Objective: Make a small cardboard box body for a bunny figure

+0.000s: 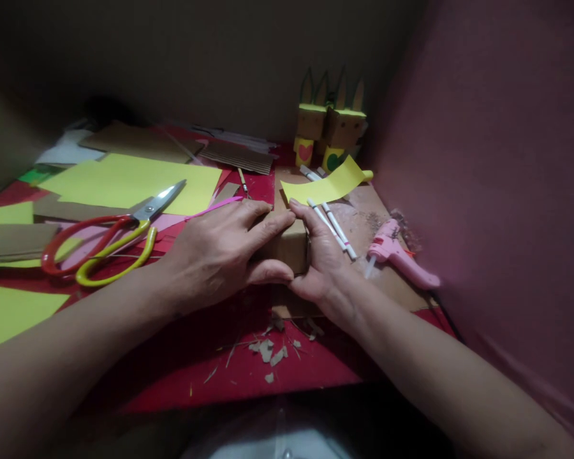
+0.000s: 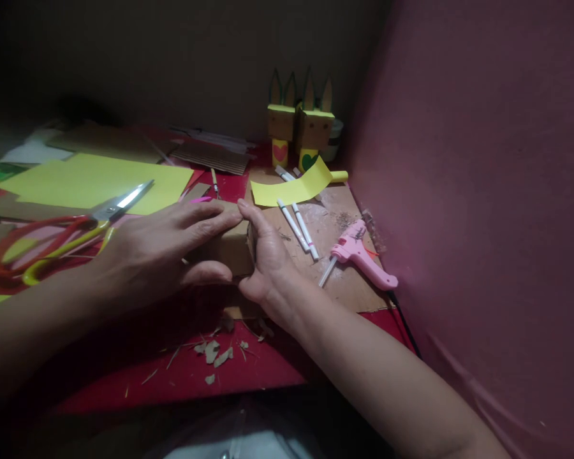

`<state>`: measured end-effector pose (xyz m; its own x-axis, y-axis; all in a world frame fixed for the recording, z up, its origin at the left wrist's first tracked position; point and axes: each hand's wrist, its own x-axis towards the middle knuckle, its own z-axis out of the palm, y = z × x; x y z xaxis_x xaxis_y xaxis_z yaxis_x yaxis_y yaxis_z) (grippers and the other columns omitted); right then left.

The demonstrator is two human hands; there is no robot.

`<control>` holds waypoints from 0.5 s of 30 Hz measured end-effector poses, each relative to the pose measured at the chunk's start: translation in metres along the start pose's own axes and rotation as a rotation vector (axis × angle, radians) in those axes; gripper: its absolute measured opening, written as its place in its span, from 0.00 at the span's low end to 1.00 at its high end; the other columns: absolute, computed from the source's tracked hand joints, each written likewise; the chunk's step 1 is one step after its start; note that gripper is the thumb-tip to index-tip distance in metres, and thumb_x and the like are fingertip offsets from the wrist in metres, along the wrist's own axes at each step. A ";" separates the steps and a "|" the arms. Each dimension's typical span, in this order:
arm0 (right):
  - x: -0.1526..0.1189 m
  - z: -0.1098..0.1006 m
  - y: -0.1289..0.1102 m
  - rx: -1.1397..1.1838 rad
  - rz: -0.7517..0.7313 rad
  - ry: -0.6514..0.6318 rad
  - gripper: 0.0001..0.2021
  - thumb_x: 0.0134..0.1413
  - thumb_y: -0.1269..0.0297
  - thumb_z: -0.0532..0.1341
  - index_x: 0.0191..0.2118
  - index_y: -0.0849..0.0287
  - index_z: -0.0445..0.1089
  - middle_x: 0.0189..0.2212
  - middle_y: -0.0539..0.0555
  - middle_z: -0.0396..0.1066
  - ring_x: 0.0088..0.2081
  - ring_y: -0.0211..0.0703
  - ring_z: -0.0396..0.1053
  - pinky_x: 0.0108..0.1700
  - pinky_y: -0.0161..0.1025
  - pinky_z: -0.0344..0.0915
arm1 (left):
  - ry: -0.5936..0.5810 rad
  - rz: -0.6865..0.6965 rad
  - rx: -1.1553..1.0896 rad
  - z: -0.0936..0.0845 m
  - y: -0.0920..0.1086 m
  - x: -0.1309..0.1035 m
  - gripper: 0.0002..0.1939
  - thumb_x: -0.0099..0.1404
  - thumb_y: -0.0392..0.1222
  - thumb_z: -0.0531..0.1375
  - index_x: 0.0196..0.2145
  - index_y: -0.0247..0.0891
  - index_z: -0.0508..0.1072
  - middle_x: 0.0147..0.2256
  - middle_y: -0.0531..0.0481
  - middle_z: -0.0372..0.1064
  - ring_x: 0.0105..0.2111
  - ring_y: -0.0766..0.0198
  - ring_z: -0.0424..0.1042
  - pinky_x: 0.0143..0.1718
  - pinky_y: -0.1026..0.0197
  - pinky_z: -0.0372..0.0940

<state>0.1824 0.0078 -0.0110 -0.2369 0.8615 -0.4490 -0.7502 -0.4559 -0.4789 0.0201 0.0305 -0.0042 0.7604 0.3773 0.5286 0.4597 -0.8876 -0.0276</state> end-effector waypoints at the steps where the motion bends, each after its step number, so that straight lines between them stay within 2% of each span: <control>1: 0.001 0.000 0.000 0.009 -0.006 0.006 0.12 0.58 0.56 0.61 0.29 0.59 0.72 0.21 0.51 0.73 0.24 0.42 0.70 0.32 0.39 0.73 | -0.037 -0.009 -0.015 -0.001 -0.001 0.000 0.36 0.69 0.65 0.53 0.63 0.35 0.66 0.53 0.30 0.71 0.49 0.40 0.73 0.46 0.44 0.71; 5: 0.002 -0.001 0.000 0.018 -0.005 0.024 0.13 0.58 0.55 0.62 0.28 0.58 0.72 0.18 0.49 0.69 0.29 0.45 0.74 0.38 0.43 0.75 | -0.212 -0.040 -0.111 -0.009 -0.003 0.001 0.36 0.69 0.59 0.55 0.68 0.40 0.56 0.58 0.32 0.64 0.53 0.41 0.69 0.48 0.44 0.69; 7: 0.002 0.000 0.000 0.010 -0.007 0.026 0.13 0.58 0.56 0.62 0.29 0.59 0.72 0.18 0.49 0.69 0.31 0.46 0.74 0.39 0.44 0.75 | -0.261 -0.045 -0.144 -0.012 -0.004 0.001 0.34 0.70 0.55 0.56 0.68 0.42 0.55 0.59 0.33 0.63 0.53 0.42 0.68 0.48 0.45 0.68; 15: -0.005 0.004 0.000 0.033 0.019 -0.032 0.12 0.62 0.59 0.58 0.32 0.59 0.72 0.24 0.51 0.74 0.32 0.46 0.75 0.40 0.46 0.76 | -0.161 -0.030 -0.124 -0.012 -0.005 -0.003 0.29 0.71 0.46 0.56 0.67 0.45 0.57 0.57 0.37 0.67 0.50 0.46 0.71 0.42 0.53 0.68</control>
<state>0.1811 0.0049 -0.0057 -0.2709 0.8597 -0.4331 -0.7651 -0.4654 -0.4451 0.0096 0.0306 0.0044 0.8153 0.4326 0.3849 0.4307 -0.8973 0.0963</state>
